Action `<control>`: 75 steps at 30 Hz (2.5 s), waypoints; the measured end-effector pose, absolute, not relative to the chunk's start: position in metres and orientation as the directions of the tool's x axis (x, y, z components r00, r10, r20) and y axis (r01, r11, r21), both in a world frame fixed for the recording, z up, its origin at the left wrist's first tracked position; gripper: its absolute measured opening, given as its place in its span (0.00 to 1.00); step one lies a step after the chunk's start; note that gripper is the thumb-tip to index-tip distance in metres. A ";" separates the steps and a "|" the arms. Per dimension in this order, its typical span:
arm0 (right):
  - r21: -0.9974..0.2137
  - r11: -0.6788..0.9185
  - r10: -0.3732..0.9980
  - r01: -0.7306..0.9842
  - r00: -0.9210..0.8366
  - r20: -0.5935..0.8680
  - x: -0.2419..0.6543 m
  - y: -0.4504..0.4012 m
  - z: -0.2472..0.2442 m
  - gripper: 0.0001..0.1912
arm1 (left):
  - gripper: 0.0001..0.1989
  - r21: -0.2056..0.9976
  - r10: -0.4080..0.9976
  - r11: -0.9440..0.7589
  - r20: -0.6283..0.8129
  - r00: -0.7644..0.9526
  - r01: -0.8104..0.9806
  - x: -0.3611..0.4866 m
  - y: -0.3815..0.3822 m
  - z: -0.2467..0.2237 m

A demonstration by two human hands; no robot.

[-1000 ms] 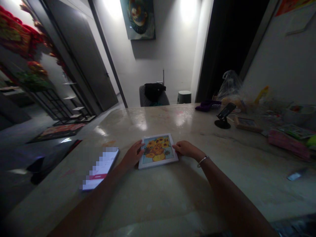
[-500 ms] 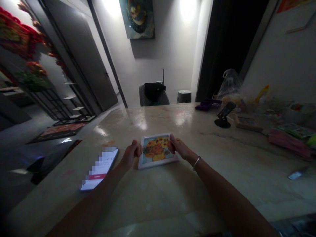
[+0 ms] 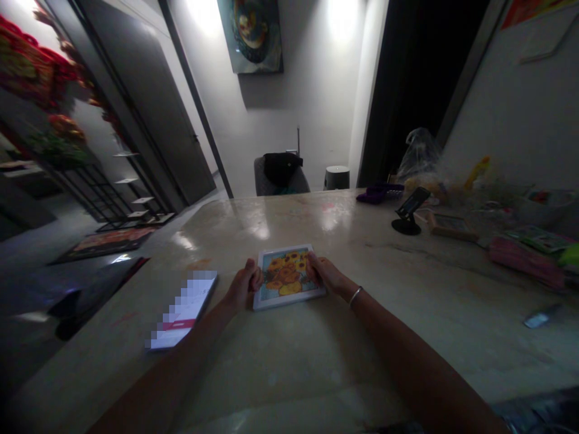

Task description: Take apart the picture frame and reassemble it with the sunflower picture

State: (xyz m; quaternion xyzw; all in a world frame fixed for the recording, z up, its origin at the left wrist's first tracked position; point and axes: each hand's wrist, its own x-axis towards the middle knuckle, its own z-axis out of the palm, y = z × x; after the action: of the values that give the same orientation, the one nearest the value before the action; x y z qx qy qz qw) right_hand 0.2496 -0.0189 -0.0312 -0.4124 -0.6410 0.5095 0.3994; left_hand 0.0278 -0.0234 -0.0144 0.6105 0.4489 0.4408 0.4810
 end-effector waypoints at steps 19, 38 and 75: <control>-0.806 0.096 0.989 0.584 0.034 0.143 0.259 -0.006 -0.041 0.14 | 0.20 0.923 0.986 -0.161 0.169 0.009 0.349 0.015 -0.015 -0.031; -0.825 0.035 0.999 -0.564 -0.009 0.049 0.246 -0.017 -0.020 0.17 | 0.13 0.904 0.988 -0.152 0.121 0.100 0.399 0.026 -0.021 -0.027; -0.777 0.549 0.750 0.307 -0.590 0.297 0.229 -0.048 -0.018 0.30 | 0.35 0.738 0.774 0.449 -0.040 0.632 -0.504 0.009 -0.027 -0.001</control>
State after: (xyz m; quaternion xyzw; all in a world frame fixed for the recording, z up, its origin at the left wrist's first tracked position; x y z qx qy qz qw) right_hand 0.2294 -0.0482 -0.0184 -0.3220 -0.8207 0.3487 0.3180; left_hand 0.0087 -0.0271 -0.0005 0.3567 0.1896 0.3850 0.8298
